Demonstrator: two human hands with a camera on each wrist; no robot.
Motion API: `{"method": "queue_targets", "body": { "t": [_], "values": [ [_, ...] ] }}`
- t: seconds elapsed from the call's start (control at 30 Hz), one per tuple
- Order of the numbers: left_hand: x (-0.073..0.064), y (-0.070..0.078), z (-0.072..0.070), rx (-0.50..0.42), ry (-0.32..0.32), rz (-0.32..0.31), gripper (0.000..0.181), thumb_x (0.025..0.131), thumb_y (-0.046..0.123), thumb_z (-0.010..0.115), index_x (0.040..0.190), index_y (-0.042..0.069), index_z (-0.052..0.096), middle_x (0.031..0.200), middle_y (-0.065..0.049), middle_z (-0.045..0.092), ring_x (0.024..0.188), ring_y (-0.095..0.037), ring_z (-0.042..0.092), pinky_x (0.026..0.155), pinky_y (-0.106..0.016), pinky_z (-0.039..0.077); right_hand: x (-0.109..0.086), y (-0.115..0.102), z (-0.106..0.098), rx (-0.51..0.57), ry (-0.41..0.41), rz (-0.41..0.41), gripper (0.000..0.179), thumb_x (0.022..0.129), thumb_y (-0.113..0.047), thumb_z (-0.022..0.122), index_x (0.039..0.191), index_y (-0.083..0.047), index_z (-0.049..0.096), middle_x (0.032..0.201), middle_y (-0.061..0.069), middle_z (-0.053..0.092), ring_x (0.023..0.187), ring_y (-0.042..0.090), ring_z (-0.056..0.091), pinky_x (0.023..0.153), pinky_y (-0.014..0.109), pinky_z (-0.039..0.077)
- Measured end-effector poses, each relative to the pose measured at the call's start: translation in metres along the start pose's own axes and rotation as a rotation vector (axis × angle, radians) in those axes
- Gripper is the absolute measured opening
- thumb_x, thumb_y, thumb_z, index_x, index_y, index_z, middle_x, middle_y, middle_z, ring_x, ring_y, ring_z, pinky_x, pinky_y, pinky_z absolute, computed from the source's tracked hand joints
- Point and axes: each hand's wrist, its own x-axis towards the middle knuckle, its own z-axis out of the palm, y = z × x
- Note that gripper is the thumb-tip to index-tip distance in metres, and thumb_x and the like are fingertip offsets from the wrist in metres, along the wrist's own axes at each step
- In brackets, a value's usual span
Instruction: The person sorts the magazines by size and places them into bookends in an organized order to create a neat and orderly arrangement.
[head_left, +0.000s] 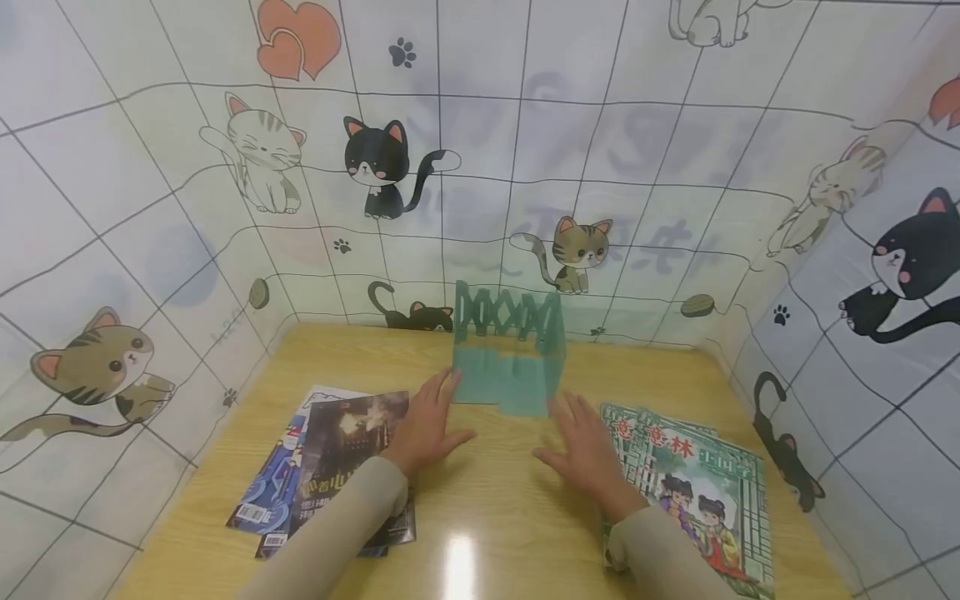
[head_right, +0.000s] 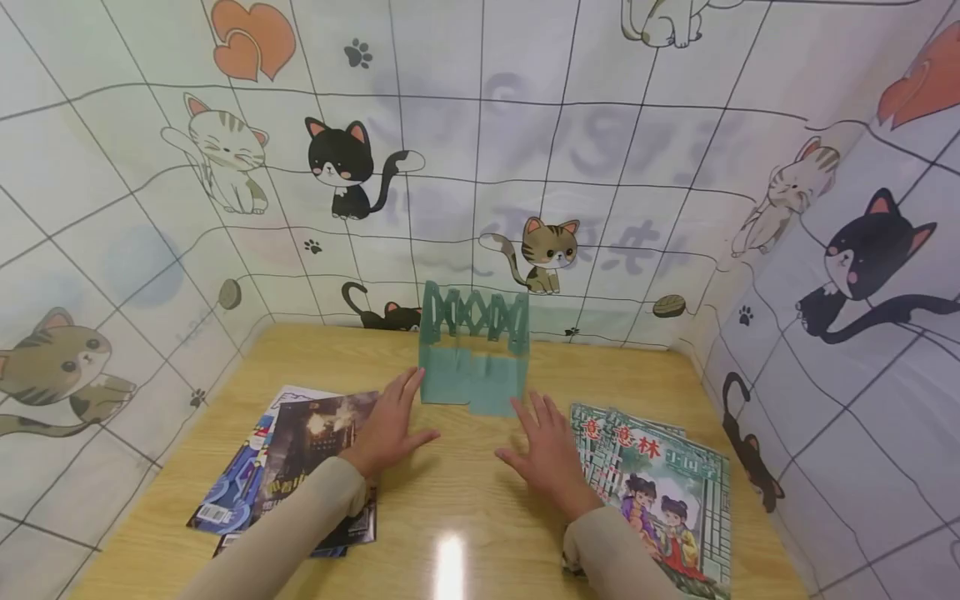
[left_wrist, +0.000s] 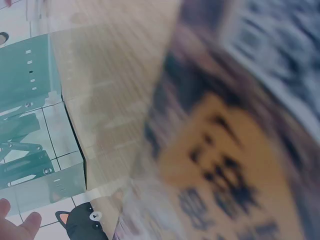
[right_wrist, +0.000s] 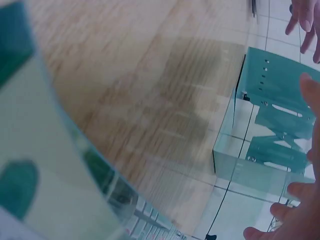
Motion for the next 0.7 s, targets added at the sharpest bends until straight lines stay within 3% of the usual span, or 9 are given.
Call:
{"method": "queue_targets", "body": {
  "t": [0.23, 0.43, 0.7],
  "values": [
    [0.012, 0.000, 0.004, -0.138, 0.085, -0.126, 0.109, 0.082, 0.039, 0.077, 0.158, 0.018, 0.002, 0.160, -0.013, 0.016, 0.141, -0.035, 0.024, 0.111, -0.053, 0.028, -0.001, 0.014, -0.008, 0.062, 0.016, 0.157, 0.088, 0.084, -0.048, 0.072, 0.152, -0.011, 0.030, 0.154, 0.021, 0.026, 0.138, 0.045, 0.026, 0.103, 0.068, 0.027],
    [0.024, -0.002, 0.001, -0.203, 0.095, -0.222, 0.105, 0.086, 0.039, 0.074, 0.157, 0.019, 0.000, 0.160, -0.013, 0.012, 0.144, -0.036, 0.018, 0.111, -0.054, 0.026, -0.005, 0.027, -0.019, 0.103, -0.006, 0.277, 0.086, 0.088, -0.042, 0.070, 0.152, -0.005, 0.027, 0.152, 0.028, 0.025, 0.136, 0.049, 0.024, 0.103, 0.069, 0.023],
    [0.036, -0.007, -0.001, -0.263, 0.078, -0.256, 0.102, 0.087, 0.035, 0.073, 0.157, 0.015, 0.002, 0.160, -0.015, 0.011, 0.144, -0.036, 0.016, 0.113, -0.054, 0.022, -0.015, 0.037, -0.028, 0.122, -0.020, 0.364, 0.086, 0.089, -0.045, 0.068, 0.152, -0.004, 0.026, 0.151, 0.031, 0.024, 0.135, 0.052, 0.023, 0.100, 0.073, 0.022]
  ]
}}
